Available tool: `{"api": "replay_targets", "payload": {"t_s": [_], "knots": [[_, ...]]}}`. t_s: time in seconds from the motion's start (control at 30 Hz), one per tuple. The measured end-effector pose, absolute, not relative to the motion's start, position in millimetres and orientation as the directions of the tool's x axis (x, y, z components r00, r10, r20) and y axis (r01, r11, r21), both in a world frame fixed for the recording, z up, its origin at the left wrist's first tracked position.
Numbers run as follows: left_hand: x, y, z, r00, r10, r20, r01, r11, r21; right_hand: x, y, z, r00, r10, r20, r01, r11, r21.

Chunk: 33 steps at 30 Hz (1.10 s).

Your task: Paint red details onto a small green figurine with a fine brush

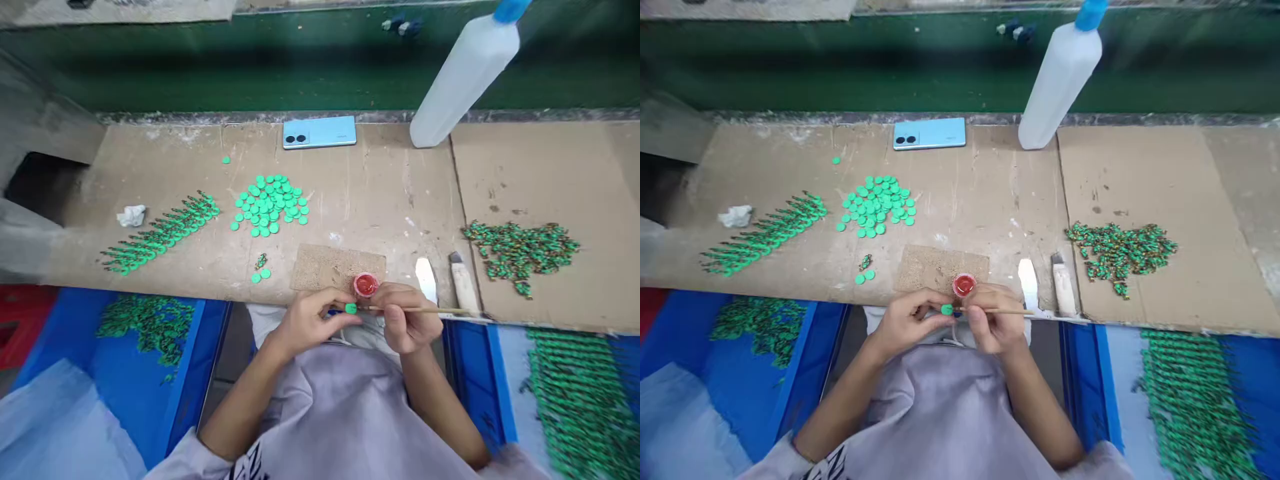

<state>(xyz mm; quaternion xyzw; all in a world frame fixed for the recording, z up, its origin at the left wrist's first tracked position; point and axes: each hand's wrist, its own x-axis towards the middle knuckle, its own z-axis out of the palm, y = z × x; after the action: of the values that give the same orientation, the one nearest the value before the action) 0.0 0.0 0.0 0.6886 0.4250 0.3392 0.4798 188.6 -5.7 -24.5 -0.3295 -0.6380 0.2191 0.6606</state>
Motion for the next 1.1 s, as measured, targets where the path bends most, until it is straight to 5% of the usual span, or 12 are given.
{"api": "replay_targets", "payload": {"t_s": [0.77, 1.1], "knots": [[0.4, 1.5, 3.2, 0.432, 0.902, 0.024, 0.280, -0.159, 0.947, 188.3, -0.7, -14.2, -0.021, 0.716, 0.698, 0.125, 0.694, -0.709], [0.1, 3.2, 2.2, 0.467, 0.880, 0.081, 0.250, -0.220, 0.943, 183.6, 3.0, -5.4, -0.079, 0.622, 0.779, 0.256, 0.768, -0.587]]}}
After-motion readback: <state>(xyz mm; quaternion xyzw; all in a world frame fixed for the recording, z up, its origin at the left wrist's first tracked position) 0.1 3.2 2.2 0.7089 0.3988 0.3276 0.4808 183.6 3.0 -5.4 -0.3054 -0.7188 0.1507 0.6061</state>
